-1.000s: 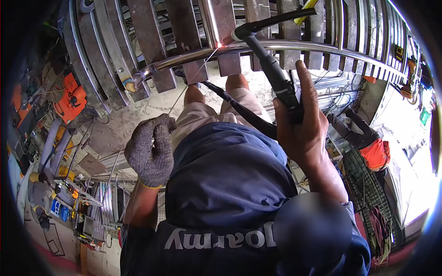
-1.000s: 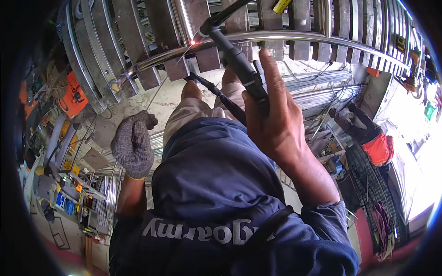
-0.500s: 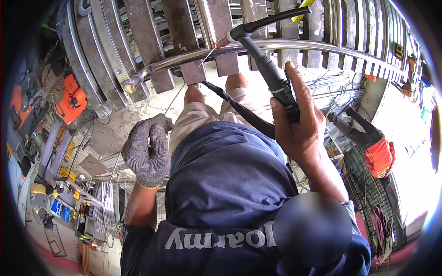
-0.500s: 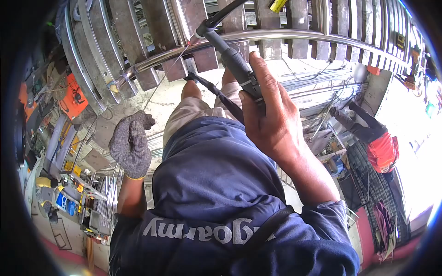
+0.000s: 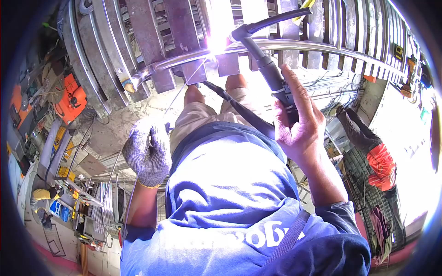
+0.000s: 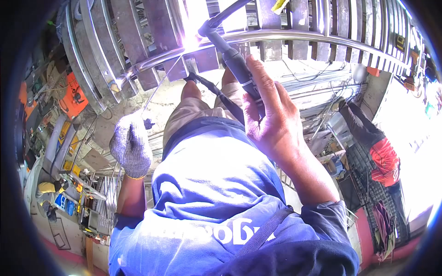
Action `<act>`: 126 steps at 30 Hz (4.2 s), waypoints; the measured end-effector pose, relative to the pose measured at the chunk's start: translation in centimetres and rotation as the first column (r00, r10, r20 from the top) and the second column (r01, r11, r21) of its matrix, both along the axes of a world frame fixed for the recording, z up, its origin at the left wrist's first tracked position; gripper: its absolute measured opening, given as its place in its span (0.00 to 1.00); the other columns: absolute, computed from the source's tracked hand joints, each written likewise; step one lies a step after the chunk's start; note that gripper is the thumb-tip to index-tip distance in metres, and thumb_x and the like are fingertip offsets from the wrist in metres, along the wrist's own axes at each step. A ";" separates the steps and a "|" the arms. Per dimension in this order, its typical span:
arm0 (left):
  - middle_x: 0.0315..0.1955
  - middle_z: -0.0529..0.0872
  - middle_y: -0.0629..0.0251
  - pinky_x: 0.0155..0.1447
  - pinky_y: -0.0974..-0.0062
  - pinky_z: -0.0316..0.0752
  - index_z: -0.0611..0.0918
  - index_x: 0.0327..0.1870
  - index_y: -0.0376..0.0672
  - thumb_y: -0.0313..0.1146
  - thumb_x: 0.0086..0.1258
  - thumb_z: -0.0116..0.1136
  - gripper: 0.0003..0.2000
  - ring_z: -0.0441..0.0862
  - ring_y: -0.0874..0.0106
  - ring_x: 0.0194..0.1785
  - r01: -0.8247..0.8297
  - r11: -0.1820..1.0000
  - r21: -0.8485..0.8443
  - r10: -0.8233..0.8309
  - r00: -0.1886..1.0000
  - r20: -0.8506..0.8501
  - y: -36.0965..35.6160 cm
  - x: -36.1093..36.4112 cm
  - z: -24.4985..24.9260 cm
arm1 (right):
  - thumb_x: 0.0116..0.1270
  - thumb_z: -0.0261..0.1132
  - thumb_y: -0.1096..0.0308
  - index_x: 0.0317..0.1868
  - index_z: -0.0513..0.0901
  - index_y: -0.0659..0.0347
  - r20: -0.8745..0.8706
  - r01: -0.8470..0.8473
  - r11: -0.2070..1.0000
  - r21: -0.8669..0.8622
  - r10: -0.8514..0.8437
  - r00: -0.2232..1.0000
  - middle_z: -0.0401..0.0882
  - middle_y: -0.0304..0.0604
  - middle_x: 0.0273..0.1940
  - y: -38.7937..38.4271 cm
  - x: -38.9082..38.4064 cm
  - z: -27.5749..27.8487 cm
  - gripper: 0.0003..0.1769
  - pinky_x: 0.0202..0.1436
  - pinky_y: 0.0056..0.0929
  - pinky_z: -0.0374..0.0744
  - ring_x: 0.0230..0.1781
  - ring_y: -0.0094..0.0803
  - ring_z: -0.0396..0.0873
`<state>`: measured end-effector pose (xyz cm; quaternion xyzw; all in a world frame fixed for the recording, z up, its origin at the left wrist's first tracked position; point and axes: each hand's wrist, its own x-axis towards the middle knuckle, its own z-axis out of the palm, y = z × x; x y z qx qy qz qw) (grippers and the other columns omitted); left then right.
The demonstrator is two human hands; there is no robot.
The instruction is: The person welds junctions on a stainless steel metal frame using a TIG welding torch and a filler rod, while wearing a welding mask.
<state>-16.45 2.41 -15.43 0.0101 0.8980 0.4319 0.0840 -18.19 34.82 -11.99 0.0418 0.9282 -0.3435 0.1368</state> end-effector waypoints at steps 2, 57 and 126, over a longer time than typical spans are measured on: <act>0.35 0.95 0.51 0.48 0.66 0.87 0.86 0.52 0.28 0.27 0.86 0.58 0.09 0.94 0.64 0.38 0.029 1.000 -0.012 -0.028 0.999 0.040 0.0 -0.3 0.2 | 0.73 0.72 0.78 0.84 0.71 0.59 -0.028 0.068 0.998 0.000 -0.068 0.997 0.84 0.58 0.72 0.0 0.5 -0.5 0.41 0.54 0.38 0.91 0.57 0.48 0.94; 0.36 0.95 0.53 0.47 0.67 0.87 0.87 0.52 0.29 0.26 0.85 0.59 0.09 0.94 0.65 0.37 0.007 0.999 -0.042 -0.004 0.998 0.058 -0.3 -0.3 -0.2 | 0.75 0.71 0.74 0.82 0.72 0.64 -0.047 -0.025 0.999 0.036 0.026 0.999 0.82 0.63 0.73 -0.3 0.3 -0.4 0.37 0.64 0.44 0.89 0.67 0.55 0.88; 0.36 0.95 0.52 0.48 0.68 0.88 0.88 0.53 0.28 0.27 0.86 0.60 0.10 0.93 0.67 0.37 -0.041 0.999 -0.002 0.041 0.996 0.076 -0.4 -0.2 -0.9 | 0.74 0.74 0.71 0.84 0.70 0.64 -0.064 -0.022 0.997 0.069 0.026 0.998 0.82 0.62 0.73 -0.4 1.1 -0.4 0.40 0.59 0.42 0.90 0.64 0.55 0.90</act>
